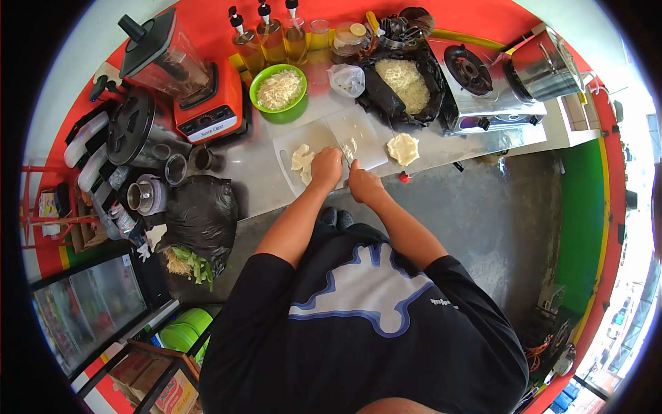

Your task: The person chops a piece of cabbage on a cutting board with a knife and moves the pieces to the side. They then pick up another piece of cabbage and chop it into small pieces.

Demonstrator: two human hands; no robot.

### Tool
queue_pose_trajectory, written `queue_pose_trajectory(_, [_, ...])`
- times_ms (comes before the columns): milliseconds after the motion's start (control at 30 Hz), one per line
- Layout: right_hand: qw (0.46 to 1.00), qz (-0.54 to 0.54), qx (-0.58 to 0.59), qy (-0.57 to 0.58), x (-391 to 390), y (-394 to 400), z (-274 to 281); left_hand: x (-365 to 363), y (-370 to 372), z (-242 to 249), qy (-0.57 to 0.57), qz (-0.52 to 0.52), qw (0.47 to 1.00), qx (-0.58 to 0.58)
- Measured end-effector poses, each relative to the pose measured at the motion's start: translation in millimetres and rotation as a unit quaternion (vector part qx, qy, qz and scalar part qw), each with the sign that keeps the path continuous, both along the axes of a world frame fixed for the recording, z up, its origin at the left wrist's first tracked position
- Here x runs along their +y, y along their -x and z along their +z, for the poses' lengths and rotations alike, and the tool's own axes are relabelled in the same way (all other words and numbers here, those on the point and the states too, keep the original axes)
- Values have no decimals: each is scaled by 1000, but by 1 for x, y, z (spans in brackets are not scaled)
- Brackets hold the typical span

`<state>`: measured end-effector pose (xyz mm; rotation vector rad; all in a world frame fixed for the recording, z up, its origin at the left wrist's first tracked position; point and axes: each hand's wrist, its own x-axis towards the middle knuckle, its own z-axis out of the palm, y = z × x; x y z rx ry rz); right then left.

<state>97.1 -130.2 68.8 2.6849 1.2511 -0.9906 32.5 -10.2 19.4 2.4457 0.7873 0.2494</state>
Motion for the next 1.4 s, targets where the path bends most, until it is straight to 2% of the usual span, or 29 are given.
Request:
queue_pose_trajectory(133, [1000,15,3,14,-9,3,5,-1,2,-9,-17,3,999,-44])
queue_pose_trajectory(233, [1000,-4,-17,-4,-12,11,-12,-2,5,-16,-16,5,997,-71])
queue_pose_trajectory(300, [1000,-8,-20,-8,-4,8,-16,4,8,-14,-112,-48,989,-81])
queue_pose_trajectory(333, [1000,-15,-23,-12,1,5,-14,4,10,-8,-115,-48,989,-83])
queue_pose_trajectory(400, [1000,-7,-23,-12,6,1,-6,1,16,0,-89,-18,989,-118])
queue_pose_trajectory(567, [998,28,-51,-4,-7,15,-9,10,23,-10,-63,-18,990,-122])
queue_pose_trajectory(633, [999,-25,-35,-27,-9,23,-14,11,23,-15,-52,-11,990,-128])
queue_pose_trajectory(800, [998,-21,-38,-43,4,14,-16,12,29,-20,-44,-32,984,-167])
queue_pose_trajectory(1100, [998,-3,-60,3,-11,28,-15,14,35,-23,-123,-107,972,-169])
queue_pose_trajectory(1400, [998,16,-62,-19,-2,21,-7,12,38,-20,-115,-107,972,-176])
